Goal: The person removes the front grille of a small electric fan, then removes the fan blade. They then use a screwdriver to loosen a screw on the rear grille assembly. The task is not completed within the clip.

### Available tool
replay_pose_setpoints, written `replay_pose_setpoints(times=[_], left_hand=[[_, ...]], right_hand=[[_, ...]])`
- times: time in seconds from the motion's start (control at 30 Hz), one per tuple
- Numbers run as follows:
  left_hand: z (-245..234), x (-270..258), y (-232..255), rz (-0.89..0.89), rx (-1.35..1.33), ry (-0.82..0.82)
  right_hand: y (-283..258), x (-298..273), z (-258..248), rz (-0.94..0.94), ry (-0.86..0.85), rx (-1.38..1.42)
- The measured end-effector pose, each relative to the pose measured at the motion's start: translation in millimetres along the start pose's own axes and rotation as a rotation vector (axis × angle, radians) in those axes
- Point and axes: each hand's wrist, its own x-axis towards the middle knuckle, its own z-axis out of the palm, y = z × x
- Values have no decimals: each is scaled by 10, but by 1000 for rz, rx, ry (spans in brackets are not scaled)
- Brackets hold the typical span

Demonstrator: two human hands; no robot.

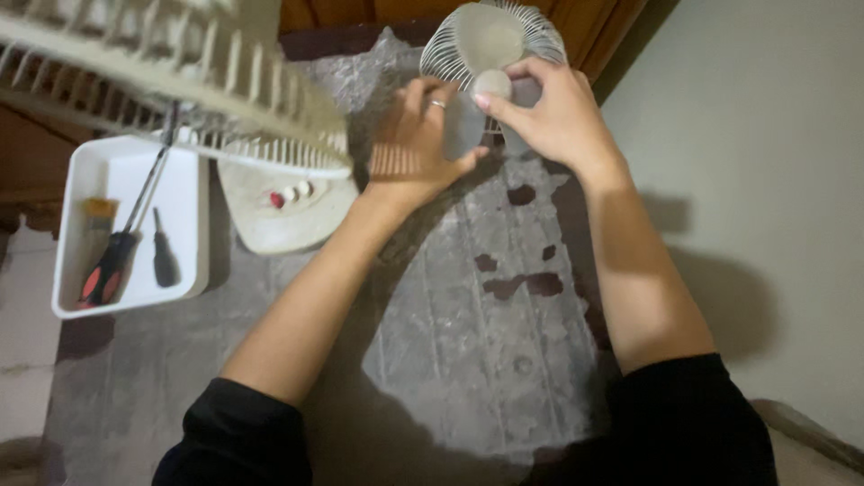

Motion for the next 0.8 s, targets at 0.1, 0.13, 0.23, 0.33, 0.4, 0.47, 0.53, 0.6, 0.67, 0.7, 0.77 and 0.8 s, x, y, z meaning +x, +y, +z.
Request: replay_pose_setpoints(times=[0.1, 0.13, 0.23, 0.33, 0.4, 0.47, 0.53, 0.6, 0.67, 0.7, 0.77, 0.8], left_hand=[[119, 181, -44, -68, -10, 26], [146, 234, -63, -61, -17, 38], [268, 423, -104, -71, -66, 46], [444, 631, -121, -154, -84, -27], [520, 694, -154, -189, -91, -63], [586, 727, -184, -185, -109, -62], [665, 769, -198, -208, -133, -65], [728, 809, -240, -213, -128, -68], [790, 862, -293, -199, -99, -70], [820, 864, -312, -194, -100, -59], [851, 866, -361, -182, -95, -36], [876, 875, -372, -205, -106, -65]], right_hand=[[143, 26, -82, -134, 75, -55], [197, 43, -117, -89, 35, 0], [373, 106, -171, -157, 10, 50], [569, 198, -201, -276, 45, -16], [679, 240, -174, -251, 67, -42], [782, 274, -163, -138, 83, -34], [866, 318, -139, -147, 97, -46], [936, 363, -78, -124, 112, -25], [1003, 400, -8, -69, 127, 24], [1035, 414, 23, -48, 134, 60], [1082, 447, 98, -8, 149, 138], [1106, 460, 123, -16, 152, 150]])
